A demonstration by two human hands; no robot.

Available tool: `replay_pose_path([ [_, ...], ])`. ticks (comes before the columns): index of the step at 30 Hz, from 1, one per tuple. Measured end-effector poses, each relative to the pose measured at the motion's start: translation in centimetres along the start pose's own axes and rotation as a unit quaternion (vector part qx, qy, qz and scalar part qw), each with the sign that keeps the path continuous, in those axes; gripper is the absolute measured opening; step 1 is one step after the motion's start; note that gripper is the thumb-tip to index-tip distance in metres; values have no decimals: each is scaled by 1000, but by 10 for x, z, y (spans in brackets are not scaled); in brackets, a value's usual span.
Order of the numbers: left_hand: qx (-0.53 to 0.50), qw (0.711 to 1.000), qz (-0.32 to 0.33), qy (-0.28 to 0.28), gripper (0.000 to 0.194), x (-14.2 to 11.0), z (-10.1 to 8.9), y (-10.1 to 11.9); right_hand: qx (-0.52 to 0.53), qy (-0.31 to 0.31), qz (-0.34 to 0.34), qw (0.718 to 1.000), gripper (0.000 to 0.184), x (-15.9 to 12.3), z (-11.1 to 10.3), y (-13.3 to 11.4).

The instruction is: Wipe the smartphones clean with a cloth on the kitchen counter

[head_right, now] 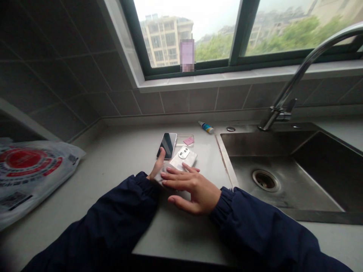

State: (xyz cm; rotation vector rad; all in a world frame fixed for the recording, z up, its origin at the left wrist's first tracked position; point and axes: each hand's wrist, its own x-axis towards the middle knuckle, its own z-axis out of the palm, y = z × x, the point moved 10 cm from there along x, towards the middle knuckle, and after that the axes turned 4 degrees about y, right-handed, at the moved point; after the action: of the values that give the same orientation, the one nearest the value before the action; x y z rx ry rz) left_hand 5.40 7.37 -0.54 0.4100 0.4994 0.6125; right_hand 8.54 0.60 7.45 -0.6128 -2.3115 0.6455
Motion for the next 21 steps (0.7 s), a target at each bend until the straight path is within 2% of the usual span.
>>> replay_pose_path([
  [3, -26, 1000, -10, -6, 105, 2, -5, -3, -14, 34, 0, 999, 48, 0, -6, 4],
  [7, -57, 998, 18, -16, 100, 3, -6, 1, -54, 65, 10, 996, 43, -1, -11, 14],
  [14, -69, 998, 1, -5, 99, 4, -3, -1, -146, 36, 99, 984, 53, -1, -10, 42],
  [17, -41, 999, -3, -28, 99, 4, -1, -2, -153, 34, 129, 979, 53, -2, -12, 51],
  [21, 20, 995, -28, -92, 103, 0, 9, -11, -165, 46, 159, 972, 56, -8, -16, 61],
])
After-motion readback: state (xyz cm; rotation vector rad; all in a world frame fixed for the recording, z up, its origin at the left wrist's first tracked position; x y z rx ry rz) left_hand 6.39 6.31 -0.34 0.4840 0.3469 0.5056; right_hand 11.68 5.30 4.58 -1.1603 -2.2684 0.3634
